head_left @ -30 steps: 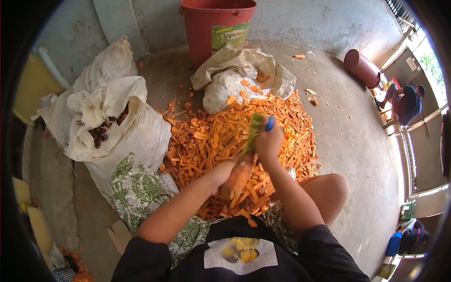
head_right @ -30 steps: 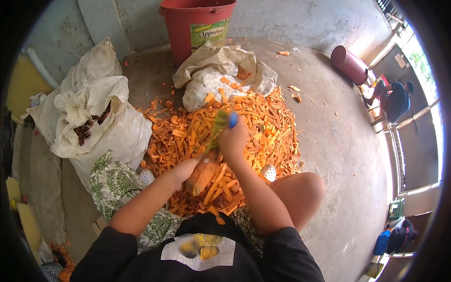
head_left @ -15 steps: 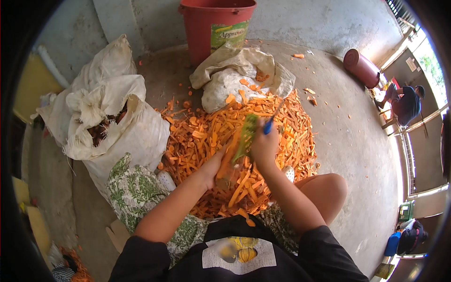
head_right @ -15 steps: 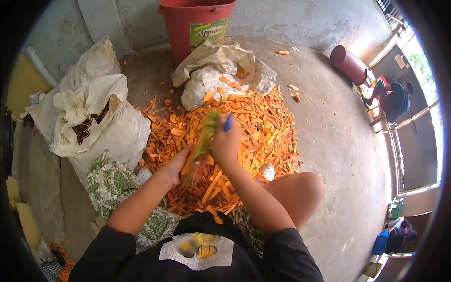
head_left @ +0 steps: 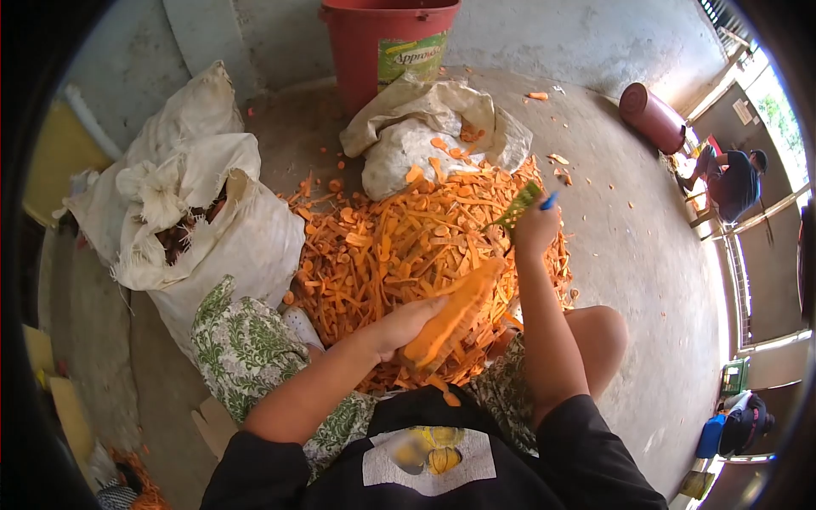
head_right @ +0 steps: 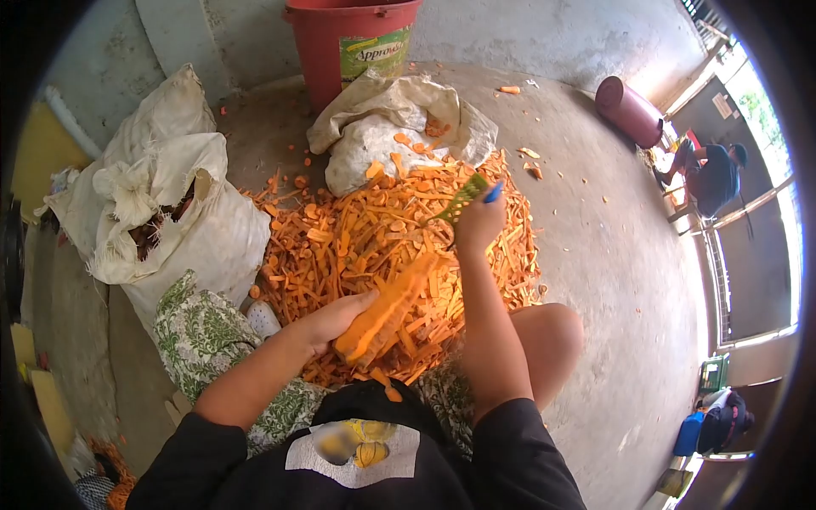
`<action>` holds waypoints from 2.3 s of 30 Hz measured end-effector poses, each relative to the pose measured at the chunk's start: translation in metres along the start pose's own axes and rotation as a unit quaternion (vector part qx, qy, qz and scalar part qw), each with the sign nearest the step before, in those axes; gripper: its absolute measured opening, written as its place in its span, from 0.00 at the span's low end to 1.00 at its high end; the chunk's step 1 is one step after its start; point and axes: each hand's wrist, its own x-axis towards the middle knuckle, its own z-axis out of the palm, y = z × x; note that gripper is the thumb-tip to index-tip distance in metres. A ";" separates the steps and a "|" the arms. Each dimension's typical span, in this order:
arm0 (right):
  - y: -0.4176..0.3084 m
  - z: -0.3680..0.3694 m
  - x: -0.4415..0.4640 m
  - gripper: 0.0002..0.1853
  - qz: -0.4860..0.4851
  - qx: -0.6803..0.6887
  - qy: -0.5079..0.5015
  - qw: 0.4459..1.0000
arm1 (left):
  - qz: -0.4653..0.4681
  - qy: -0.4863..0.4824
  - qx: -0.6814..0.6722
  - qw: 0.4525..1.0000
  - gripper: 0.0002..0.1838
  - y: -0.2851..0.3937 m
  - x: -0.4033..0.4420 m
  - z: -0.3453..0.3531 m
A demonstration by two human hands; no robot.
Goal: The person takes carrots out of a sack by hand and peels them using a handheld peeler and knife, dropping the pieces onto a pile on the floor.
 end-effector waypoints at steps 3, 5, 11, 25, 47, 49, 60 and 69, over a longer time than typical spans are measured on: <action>-0.004 -0.007 0.003 0.18 0.104 0.117 -0.046 0.987 | 0.028 -0.008 -0.026 0.999 0.24 0.001 0.005 -0.011; -0.028 -0.014 -0.019 0.15 0.088 0.155 -0.107 0.978 | 0.041 -0.010 -0.082 0.996 0.23 0.003 0.011 -0.019; -0.084 -0.043 -0.113 0.10 -0.005 0.204 -0.312 0.928 | 0.073 0.035 -0.252 0.964 0.21 -0.003 0.032 -0.039; 0.007 0.007 -0.008 0.17 0.048 -0.009 -0.069 0.996 | 0.043 0.034 0.044 0.998 0.24 -0.012 0.014 0.001; -0.074 -0.075 -0.042 0.05 -0.235 -0.079 -0.555 0.794 | 0.310 0.215 0.411 0.830 0.22 0.030 0.001 -0.047; -0.071 -0.075 -0.046 0.05 -0.241 -0.087 -0.556 0.790 | 0.339 0.246 0.422 0.804 0.19 0.031 0.001 -0.047; 0.011 -0.024 -0.037 0.12 -0.091 -0.259 -0.528 0.803 | 0.446 0.096 0.508 0.730 0.18 0.034 -0.028 -0.016; -0.019 -0.025 -0.106 0.17 -0.071 -0.176 -0.640 0.745 | 0.328 -0.071 -0.134 0.932 0.23 0.027 -0.005 -0.041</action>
